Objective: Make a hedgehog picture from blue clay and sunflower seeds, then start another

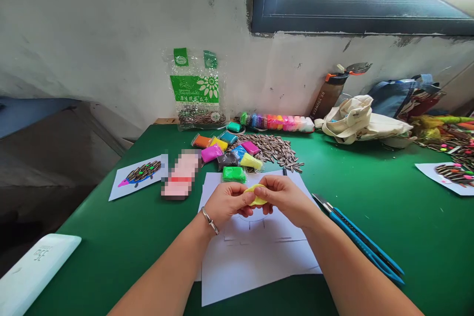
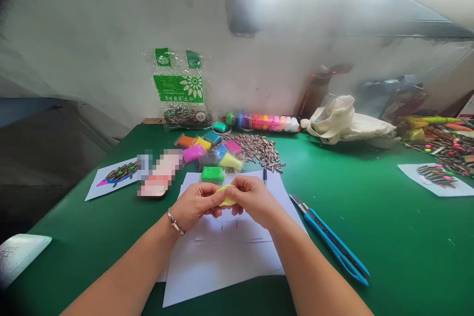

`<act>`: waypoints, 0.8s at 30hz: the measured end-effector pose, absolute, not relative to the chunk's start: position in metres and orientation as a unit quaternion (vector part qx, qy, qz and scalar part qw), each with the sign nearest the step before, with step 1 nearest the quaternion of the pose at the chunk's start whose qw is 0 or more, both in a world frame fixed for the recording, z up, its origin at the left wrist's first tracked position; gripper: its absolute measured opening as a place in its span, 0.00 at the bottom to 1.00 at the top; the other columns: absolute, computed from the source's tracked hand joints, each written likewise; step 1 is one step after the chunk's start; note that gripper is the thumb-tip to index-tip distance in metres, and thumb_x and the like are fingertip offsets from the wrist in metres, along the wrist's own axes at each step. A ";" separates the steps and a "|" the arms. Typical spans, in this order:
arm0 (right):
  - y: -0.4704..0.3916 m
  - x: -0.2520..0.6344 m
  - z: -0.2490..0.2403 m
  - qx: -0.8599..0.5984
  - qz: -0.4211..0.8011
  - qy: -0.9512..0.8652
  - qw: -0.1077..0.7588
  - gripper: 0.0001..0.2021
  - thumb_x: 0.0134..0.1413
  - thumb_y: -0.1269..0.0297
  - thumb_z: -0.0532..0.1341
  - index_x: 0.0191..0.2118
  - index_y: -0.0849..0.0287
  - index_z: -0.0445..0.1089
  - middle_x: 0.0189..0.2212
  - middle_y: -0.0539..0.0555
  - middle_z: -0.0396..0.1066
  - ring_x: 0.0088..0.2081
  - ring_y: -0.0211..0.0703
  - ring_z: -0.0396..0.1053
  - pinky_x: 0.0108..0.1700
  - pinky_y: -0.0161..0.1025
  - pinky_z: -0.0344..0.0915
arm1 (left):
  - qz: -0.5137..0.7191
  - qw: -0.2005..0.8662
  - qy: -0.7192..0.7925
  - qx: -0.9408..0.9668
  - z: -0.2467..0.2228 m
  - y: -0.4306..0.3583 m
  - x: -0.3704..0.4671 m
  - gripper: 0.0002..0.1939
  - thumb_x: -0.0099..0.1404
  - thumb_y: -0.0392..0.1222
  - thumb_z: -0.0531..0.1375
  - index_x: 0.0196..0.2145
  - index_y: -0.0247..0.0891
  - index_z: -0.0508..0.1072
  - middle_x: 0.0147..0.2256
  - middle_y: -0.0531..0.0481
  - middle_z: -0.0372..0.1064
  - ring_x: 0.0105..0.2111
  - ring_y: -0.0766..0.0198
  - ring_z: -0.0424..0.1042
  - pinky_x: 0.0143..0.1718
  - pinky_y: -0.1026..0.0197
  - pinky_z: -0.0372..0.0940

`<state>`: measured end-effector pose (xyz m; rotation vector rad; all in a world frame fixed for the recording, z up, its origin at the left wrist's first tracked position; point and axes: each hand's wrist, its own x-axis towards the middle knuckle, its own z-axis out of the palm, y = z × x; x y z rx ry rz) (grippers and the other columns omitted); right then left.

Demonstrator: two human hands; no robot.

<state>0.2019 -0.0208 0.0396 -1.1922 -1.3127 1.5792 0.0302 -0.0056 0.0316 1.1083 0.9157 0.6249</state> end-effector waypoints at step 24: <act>-0.017 0.207 0.038 -0.474 0.659 -0.473 0.342 0.16 0.45 0.55 0.65 0.34 0.62 0.68 0.27 0.50 0.68 0.25 0.33 0.66 0.28 0.32 0.63 | 0.316 0.670 0.456 0.494 0.033 -0.004 0.030 0.17 0.49 0.50 0.67 0.27 0.32 0.74 0.24 0.52 0.69 0.21 0.71 0.66 0.23 0.68 0.60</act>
